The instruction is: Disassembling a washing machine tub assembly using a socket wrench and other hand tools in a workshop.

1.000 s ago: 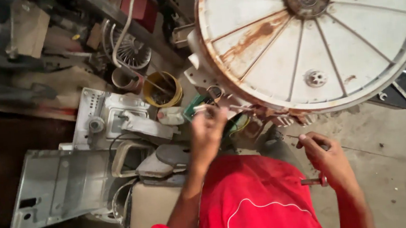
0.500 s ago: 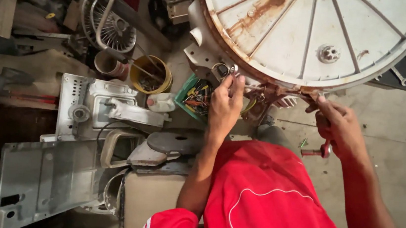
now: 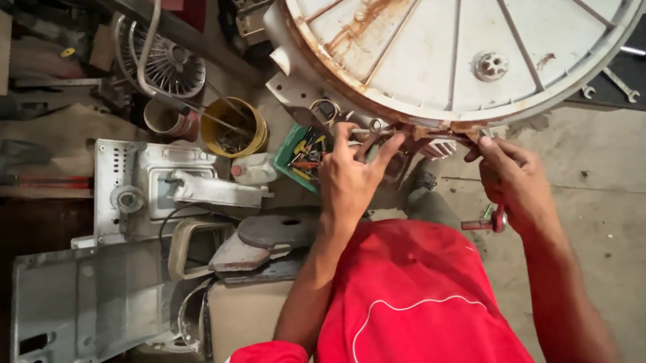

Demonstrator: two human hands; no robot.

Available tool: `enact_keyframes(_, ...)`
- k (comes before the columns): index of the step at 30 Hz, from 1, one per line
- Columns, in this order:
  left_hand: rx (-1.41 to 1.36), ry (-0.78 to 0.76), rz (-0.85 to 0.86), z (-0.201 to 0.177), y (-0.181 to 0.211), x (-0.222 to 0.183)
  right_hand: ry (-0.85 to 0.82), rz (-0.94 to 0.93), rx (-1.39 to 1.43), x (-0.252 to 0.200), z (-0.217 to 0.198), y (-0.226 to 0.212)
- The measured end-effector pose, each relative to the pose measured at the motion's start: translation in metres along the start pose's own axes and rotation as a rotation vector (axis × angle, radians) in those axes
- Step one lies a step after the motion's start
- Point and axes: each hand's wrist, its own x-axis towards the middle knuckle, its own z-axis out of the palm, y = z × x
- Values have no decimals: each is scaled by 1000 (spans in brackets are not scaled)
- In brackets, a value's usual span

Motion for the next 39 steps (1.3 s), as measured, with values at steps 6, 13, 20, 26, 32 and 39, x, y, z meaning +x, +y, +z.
enact_keyframes(6,84,9,75,-4,1,-1,3,-10,11,-6,-4,-1)
enact_keyframes(13,148,-24,149,-7,-14,1,37,50,24,2,-30,29)
enact_keyframes(20,-253,-141,-103,-31,7,9,26,12,58,-5,-23,20)
enact_keyframes(26,-273,-110,-117,-30,-4,4,3,5,82,-5,-20,20)
enact_keyframes(32,-409,-103,-240,-23,-9,5,65,8,98,-11,-17,8)
enact_keyframes(39,-414,-137,-301,-23,-20,13,110,-14,74,-13,-8,-10)
